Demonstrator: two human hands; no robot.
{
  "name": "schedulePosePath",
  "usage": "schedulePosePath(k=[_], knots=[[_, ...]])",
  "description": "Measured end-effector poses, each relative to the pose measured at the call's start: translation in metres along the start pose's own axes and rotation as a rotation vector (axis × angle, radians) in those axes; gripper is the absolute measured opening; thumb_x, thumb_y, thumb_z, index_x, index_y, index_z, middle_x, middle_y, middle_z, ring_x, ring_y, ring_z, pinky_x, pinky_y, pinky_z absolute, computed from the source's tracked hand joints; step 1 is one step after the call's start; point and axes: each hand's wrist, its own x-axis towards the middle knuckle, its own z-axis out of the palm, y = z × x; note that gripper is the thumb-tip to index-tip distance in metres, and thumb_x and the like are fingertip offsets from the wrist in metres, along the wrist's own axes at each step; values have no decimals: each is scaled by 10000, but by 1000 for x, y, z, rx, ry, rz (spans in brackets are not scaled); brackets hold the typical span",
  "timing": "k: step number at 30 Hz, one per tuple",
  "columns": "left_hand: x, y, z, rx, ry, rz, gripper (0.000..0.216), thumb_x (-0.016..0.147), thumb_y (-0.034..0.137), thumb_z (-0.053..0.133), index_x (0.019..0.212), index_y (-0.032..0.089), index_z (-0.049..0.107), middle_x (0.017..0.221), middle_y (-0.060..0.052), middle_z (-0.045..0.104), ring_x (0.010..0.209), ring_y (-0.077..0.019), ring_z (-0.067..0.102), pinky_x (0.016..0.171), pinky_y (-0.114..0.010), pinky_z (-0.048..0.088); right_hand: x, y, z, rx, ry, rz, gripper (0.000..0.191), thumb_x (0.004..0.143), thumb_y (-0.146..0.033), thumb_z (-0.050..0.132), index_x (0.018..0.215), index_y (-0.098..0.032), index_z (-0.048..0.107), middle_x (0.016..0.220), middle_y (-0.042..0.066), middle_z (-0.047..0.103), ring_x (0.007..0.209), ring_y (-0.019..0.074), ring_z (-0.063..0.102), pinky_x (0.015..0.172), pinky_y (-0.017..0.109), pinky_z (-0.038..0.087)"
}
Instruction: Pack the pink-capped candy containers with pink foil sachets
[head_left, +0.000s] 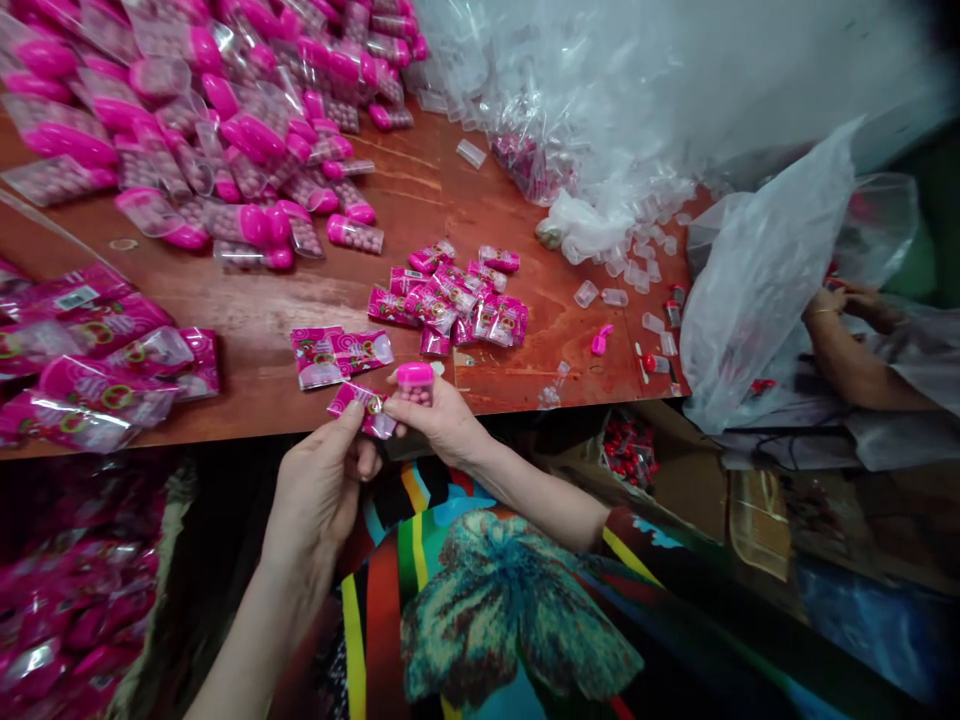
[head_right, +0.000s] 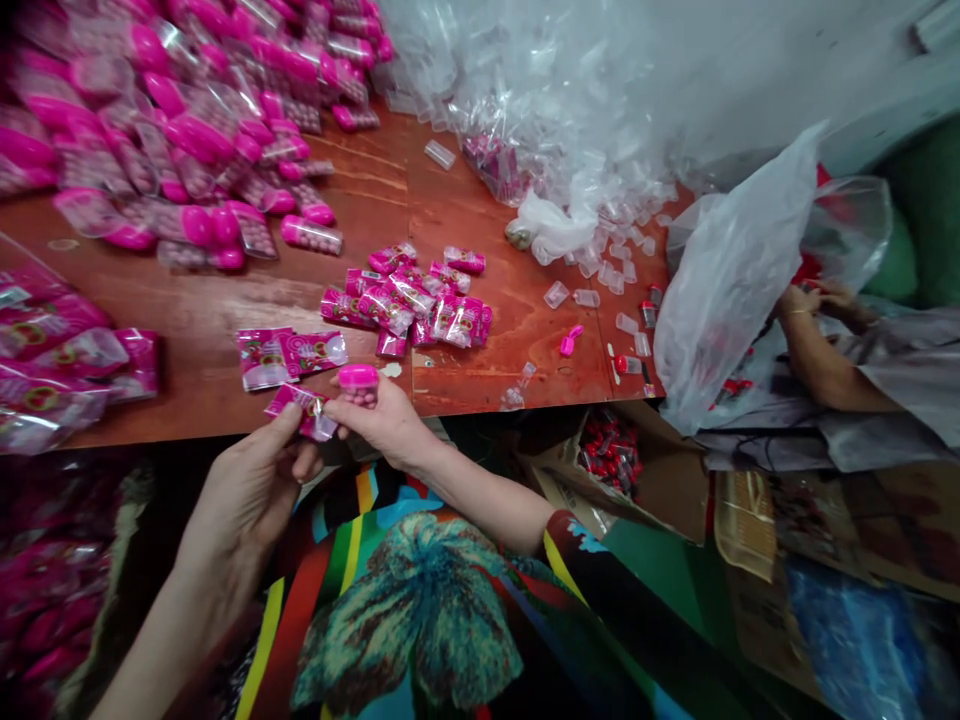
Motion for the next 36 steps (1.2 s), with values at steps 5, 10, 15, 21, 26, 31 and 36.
schedulePosePath(k=[5,10,15,21,26,31,36], knots=[[-1,3,1,-54,-5,-19,360,713,343,834,569,151,565,416,29,467,417,-83,416,475,-230,360,6,-2,0,-122,23,-83,443,746,-403,794,1009,-232,481,687,-95,573,521,80,540,543,236,464],[-3,8,3,-141,108,21,380,725,318,844,596,160,523,446,62,445,408,-60,388,466,-210,365,-6,-2,-7,43,-52,-80,381,892,-417,615,1111,-239,360,765,-73,630,516,84,580,499,218,447],[0,4,2,-166,119,13,409,722,348,850,587,164,510,441,53,457,411,-66,406,467,-210,373,-25,5,-5,-32,-199,-75,406,941,-454,583,1207,-247,355,765,-67,624,475,73,540,479,213,426],[3,-5,0,-94,14,-3,439,753,453,806,534,162,561,443,3,501,447,-107,474,513,-239,424,-26,15,-1,-79,-230,-44,596,957,-415,579,1426,-245,251,713,-82,573,475,73,461,437,192,355],[0,-4,-1,-42,-36,22,457,723,510,819,542,169,576,457,8,507,465,-118,486,516,-247,410,-22,14,-7,-124,-305,-24,700,989,-354,555,1535,-216,139,687,-71,563,557,89,491,481,184,358],[0,-3,-3,-6,-138,-49,467,710,416,858,484,149,548,465,-2,512,520,-113,509,563,-238,406,-20,16,-12,-226,-341,-108,678,1004,-308,520,1550,-197,132,729,-65,514,632,96,526,610,223,455],[2,-5,-6,-27,-234,-91,448,735,410,844,506,140,568,427,15,466,498,-97,466,575,-228,410,-25,8,-17,-651,-307,-181,707,983,-305,555,1578,-226,180,779,-33,542,642,115,531,618,250,454]])
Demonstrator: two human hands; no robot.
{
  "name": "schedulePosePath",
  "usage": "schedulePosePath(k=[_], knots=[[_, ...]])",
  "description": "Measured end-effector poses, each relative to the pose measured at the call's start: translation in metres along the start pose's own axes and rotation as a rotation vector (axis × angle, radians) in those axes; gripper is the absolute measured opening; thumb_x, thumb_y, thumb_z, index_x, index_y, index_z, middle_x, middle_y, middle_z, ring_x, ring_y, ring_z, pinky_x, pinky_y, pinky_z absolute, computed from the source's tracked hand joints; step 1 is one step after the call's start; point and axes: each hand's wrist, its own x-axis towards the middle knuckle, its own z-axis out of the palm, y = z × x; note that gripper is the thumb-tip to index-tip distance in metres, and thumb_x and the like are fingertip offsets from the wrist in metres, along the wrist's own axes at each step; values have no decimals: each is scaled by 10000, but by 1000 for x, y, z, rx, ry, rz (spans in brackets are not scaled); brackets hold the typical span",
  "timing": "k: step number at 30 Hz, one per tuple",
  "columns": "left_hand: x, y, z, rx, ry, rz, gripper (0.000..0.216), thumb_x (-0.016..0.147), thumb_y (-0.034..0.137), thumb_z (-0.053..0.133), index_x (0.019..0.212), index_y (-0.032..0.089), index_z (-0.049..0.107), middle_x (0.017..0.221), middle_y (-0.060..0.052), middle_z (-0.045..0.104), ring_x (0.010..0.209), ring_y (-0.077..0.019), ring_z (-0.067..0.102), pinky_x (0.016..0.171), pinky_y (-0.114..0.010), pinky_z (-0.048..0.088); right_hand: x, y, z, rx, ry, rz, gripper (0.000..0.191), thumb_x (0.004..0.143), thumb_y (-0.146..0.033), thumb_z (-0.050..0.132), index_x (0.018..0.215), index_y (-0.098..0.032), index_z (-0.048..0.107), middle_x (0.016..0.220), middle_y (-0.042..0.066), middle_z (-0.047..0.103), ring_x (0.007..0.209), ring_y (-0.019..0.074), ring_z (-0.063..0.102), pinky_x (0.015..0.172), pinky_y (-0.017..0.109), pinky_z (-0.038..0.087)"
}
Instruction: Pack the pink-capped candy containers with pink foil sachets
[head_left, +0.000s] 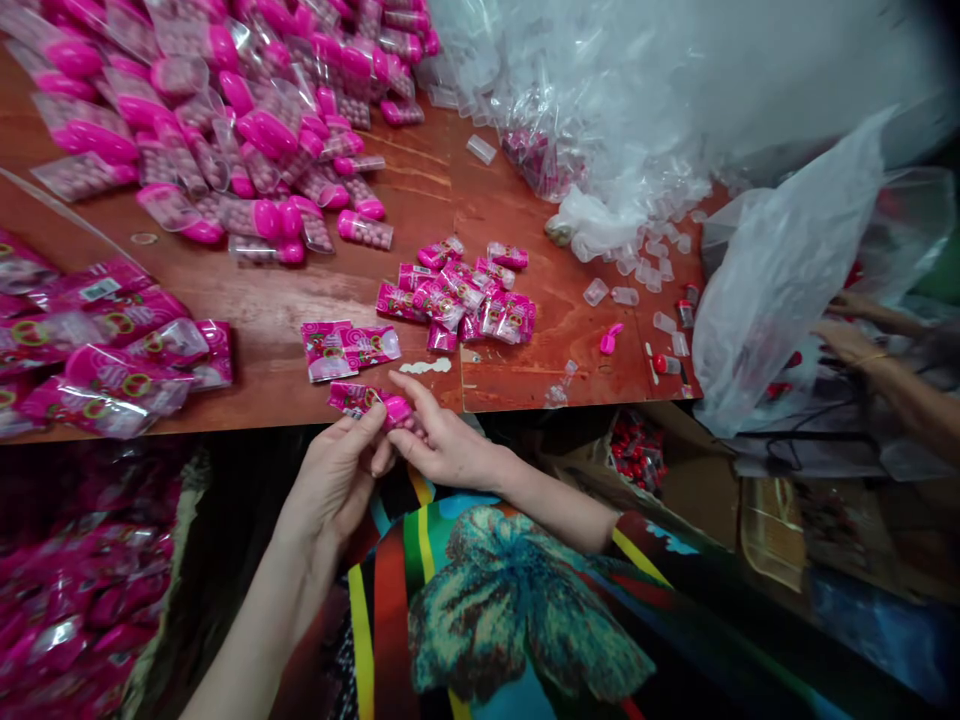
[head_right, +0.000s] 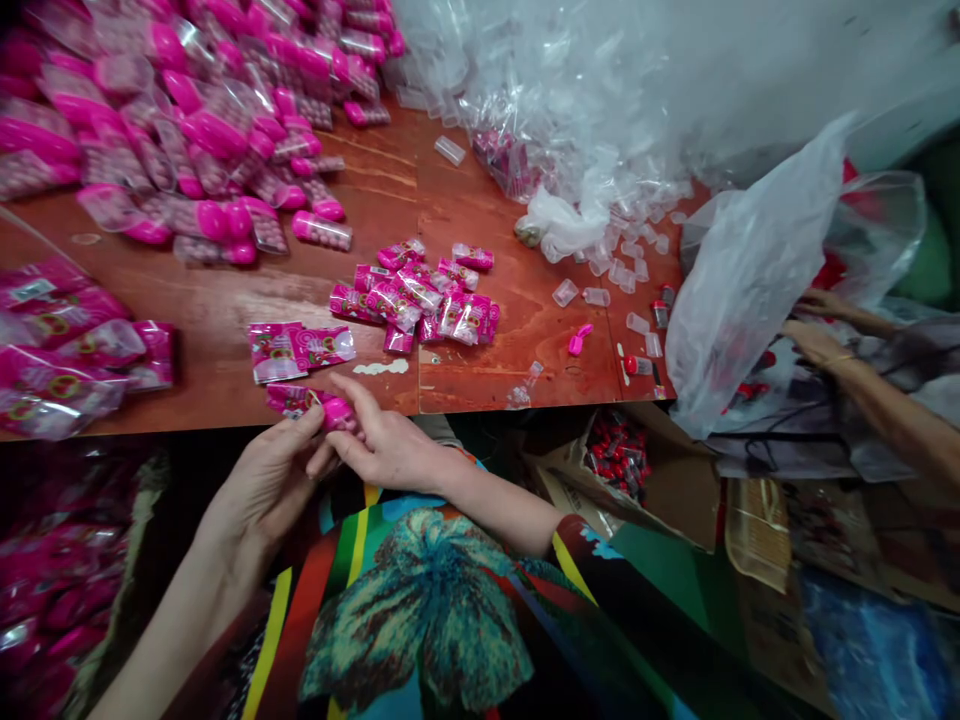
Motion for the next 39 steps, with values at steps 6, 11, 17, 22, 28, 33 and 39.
schedulePosePath(k=[6,11,17,22,28,33,39], knots=[[-2,1,-4,12,-73,-67,412,712,464,849,597,124,647,467,-1,518,543,-138,550,633,-262,475,4,-3,-4,394,-250,24,616,1059,-420,362,1574,-212,96,645,-79,471,503,88,419,490,184,380],[2,-1,-3,8,9,-33,487,698,423,867,480,148,528,434,22,450,477,-91,447,529,-221,395,4,-7,2,-68,-32,-5,682,1002,-350,496,1583,-210,168,761,-22,535,637,134,537,639,271,499],[1,-8,3,-6,62,-12,495,714,457,853,508,160,514,393,65,364,400,-56,293,440,-215,265,8,1,-2,245,-153,-49,668,1025,-374,465,1580,-224,126,717,-51,501,618,114,534,589,222,475],[-1,0,-3,100,-12,-35,511,718,481,838,478,157,524,383,32,394,428,-76,357,490,-224,340,13,6,-7,463,-292,1,647,1043,-406,436,1575,-218,120,648,-81,467,505,79,420,459,160,344],[3,8,-4,31,25,-23,465,699,458,856,509,160,553,378,44,388,431,-77,366,500,-213,363,12,7,7,96,74,-133,540,977,-313,570,1457,-229,337,962,10,594,832,124,616,773,273,554],[4,6,-5,27,15,-32,498,685,473,860,466,156,544,381,22,411,454,-92,418,510,-217,392,10,17,14,88,90,-150,485,948,-333,618,1350,-210,375,906,-12,614,806,132,660,748,295,573],[6,5,-5,-3,78,-35,418,666,433,882,534,153,600,398,35,434,449,-87,424,535,-216,425,8,16,15,90,91,-54,544,905,-400,679,1306,-207,366,914,-4,648,806,157,699,737,324,581]])
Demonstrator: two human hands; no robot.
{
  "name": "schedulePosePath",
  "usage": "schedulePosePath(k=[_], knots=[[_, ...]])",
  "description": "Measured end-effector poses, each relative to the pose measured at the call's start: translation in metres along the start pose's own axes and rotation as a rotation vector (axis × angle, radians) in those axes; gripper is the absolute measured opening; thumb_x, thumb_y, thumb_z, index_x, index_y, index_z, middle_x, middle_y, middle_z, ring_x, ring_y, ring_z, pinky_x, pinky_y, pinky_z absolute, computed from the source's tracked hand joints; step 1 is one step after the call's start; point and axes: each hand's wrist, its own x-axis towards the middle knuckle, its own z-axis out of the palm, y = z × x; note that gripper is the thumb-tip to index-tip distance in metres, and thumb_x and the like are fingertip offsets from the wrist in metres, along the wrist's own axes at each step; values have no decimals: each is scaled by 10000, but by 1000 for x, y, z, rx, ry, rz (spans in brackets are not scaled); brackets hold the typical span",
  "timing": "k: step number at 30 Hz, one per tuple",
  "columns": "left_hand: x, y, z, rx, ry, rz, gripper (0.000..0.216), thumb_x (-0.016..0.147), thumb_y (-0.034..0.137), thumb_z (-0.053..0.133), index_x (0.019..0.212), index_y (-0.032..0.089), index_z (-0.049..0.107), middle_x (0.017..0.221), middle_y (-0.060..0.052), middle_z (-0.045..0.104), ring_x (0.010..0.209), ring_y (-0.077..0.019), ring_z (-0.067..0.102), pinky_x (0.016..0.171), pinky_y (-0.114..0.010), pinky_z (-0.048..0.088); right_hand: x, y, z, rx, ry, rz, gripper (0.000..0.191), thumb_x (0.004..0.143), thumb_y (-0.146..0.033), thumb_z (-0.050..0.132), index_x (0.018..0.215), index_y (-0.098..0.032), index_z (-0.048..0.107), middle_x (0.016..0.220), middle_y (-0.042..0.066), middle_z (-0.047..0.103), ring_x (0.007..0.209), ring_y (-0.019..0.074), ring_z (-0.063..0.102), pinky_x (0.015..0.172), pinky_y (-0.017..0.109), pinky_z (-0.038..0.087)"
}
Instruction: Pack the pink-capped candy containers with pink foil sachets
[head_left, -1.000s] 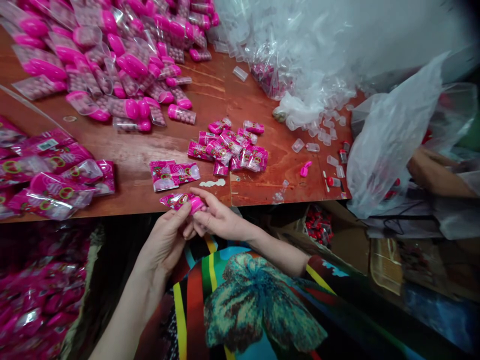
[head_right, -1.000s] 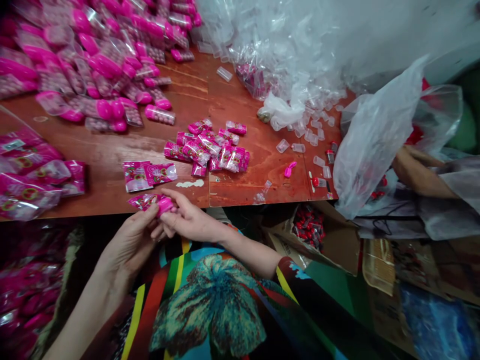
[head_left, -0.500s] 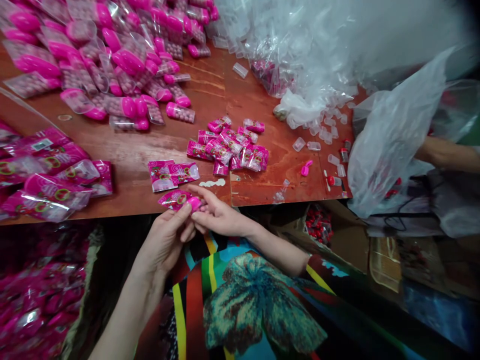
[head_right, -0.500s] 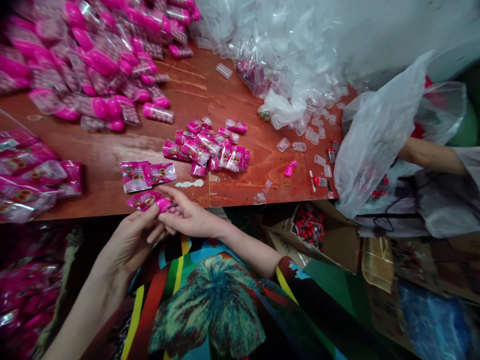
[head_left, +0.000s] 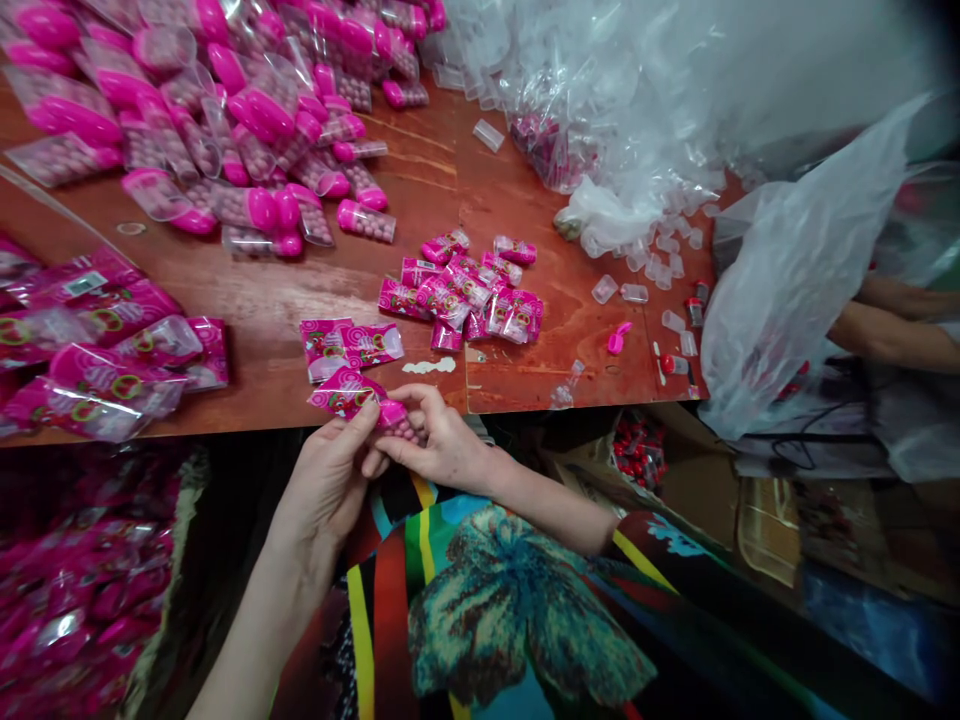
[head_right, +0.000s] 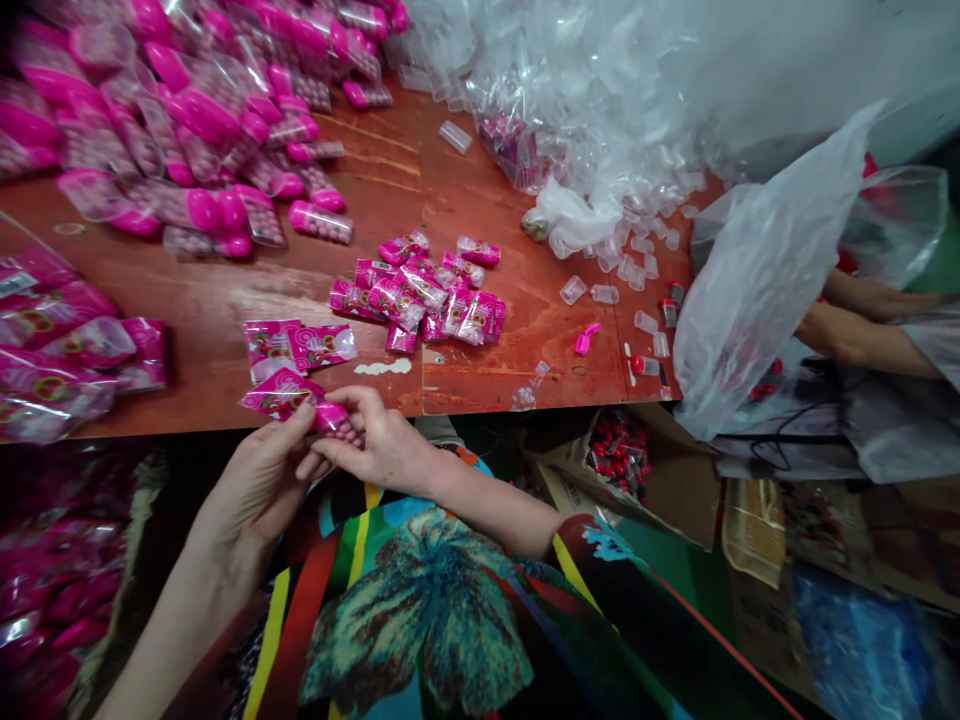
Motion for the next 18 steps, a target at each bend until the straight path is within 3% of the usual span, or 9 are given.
schedulePosePath(k=[4,8,12,15,18], knots=[[0,1,-1,1,-30,-4,426,695,437,867,542,149,592,377,46,402,434,-83,408,532,-214,422,1,-4,-1,82,-38,48,558,887,-376,709,1286,-211,356,873,-17,642,784,151,690,710,305,569],[-2,1,-3,23,-85,8,432,762,472,811,567,144,610,396,26,439,464,-103,454,539,-226,430,3,-4,0,275,-81,61,429,962,-354,614,1267,-225,341,758,-70,584,662,103,638,643,248,546],[-3,-1,-4,19,-125,27,418,836,519,725,652,153,641,398,23,437,465,-117,446,519,-235,409,2,-1,-1,212,-31,-65,405,973,-361,599,1280,-224,373,784,-55,585,694,101,631,653,236,530],[-2,-3,-3,-30,-118,25,361,858,502,696,726,169,658,411,28,456,431,-111,404,495,-238,389,0,2,-1,138,-10,-79,403,972,-377,591,1272,-218,374,820,-38,606,727,111,642,662,243,528],[-2,-4,-1,-58,-53,34,319,827,403,743,643,180,608,405,36,430,428,-105,400,492,-235,379,-3,7,3,110,12,-78,424,957,-394,606,1264,-222,370,869,-24,615,752,110,645,682,250,531]])
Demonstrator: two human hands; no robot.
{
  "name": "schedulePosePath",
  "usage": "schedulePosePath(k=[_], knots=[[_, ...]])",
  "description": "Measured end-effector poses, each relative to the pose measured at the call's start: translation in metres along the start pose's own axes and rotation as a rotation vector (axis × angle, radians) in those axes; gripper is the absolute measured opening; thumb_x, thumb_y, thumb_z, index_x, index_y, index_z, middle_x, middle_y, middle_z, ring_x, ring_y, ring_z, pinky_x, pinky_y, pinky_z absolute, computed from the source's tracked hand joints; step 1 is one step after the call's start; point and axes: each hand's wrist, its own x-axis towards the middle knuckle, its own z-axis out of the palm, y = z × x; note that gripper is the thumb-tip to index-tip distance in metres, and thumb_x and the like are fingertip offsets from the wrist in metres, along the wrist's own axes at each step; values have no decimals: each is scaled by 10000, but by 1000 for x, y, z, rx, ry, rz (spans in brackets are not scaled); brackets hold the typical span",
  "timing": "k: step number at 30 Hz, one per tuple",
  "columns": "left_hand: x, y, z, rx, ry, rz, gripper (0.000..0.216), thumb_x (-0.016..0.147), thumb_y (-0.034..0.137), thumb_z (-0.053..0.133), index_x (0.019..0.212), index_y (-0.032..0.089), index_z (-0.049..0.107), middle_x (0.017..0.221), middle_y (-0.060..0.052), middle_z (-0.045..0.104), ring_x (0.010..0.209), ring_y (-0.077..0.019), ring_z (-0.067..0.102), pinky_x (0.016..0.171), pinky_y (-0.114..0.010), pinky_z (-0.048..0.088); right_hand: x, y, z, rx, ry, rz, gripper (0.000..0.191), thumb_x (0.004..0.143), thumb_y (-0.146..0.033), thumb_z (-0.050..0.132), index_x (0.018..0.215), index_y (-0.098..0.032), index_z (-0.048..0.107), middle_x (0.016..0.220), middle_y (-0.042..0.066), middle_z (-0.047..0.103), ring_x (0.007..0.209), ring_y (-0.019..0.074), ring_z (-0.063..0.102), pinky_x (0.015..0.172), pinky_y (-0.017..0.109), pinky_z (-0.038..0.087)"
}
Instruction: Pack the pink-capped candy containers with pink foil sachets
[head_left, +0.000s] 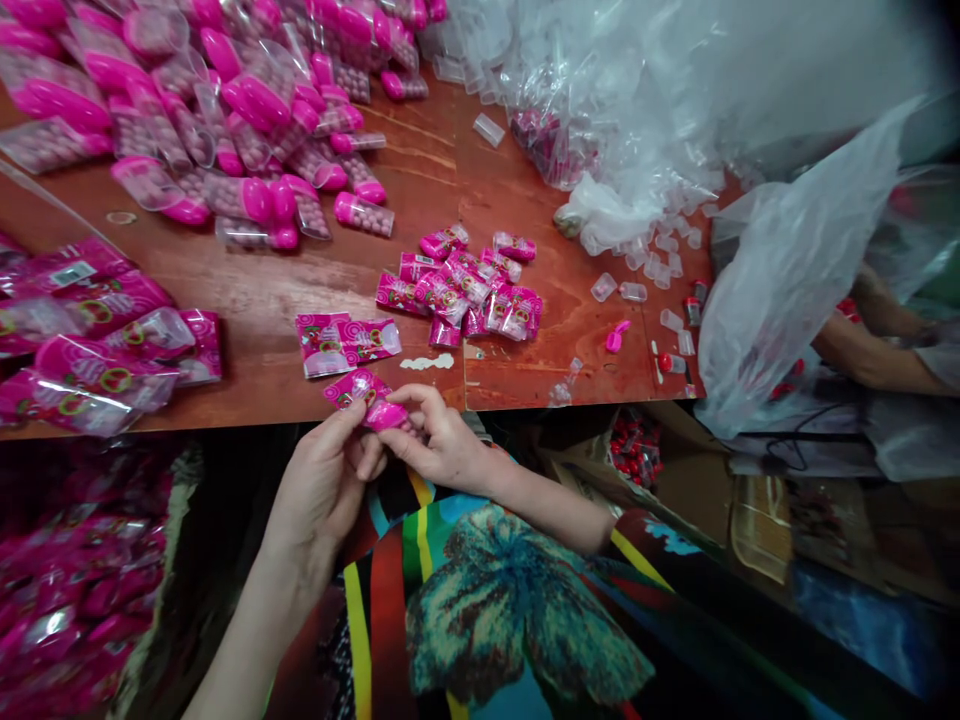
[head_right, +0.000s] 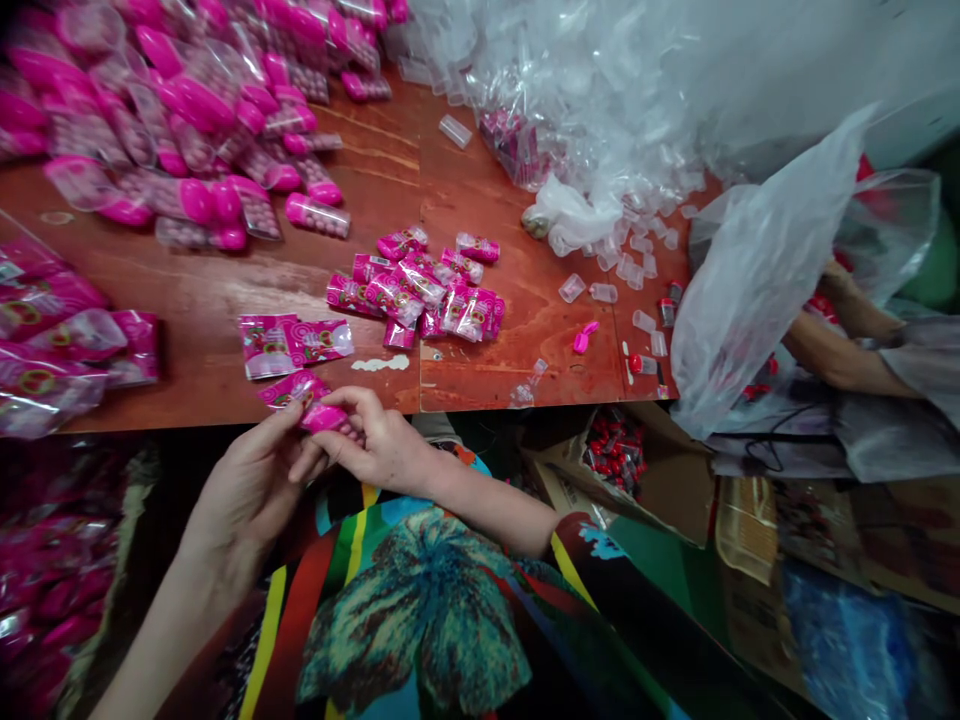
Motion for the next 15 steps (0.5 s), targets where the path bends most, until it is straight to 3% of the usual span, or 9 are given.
schedulePosePath(k=[7,11,15], knots=[[-5,-2,8,13,81,55,401,757,400,820,561,202,533,415,49,413,460,-110,434,529,-244,392,0,0,5,109,55,109,441,929,-390,634,1226,-227,352,745,-75,573,641,91,592,597,212,482],[-5,-3,9,26,63,19,316,751,410,830,674,181,626,408,59,436,404,-82,359,472,-227,333,1,-5,1,18,47,137,483,902,-372,669,1244,-221,364,754,-76,582,645,94,596,593,214,475],[-3,-4,5,17,17,-35,357,733,417,849,677,164,603,412,71,428,389,-58,323,451,-207,323,-1,-4,-1,-37,30,95,495,908,-365,665,1299,-223,395,781,-62,584,685,105,622,629,236,507]])
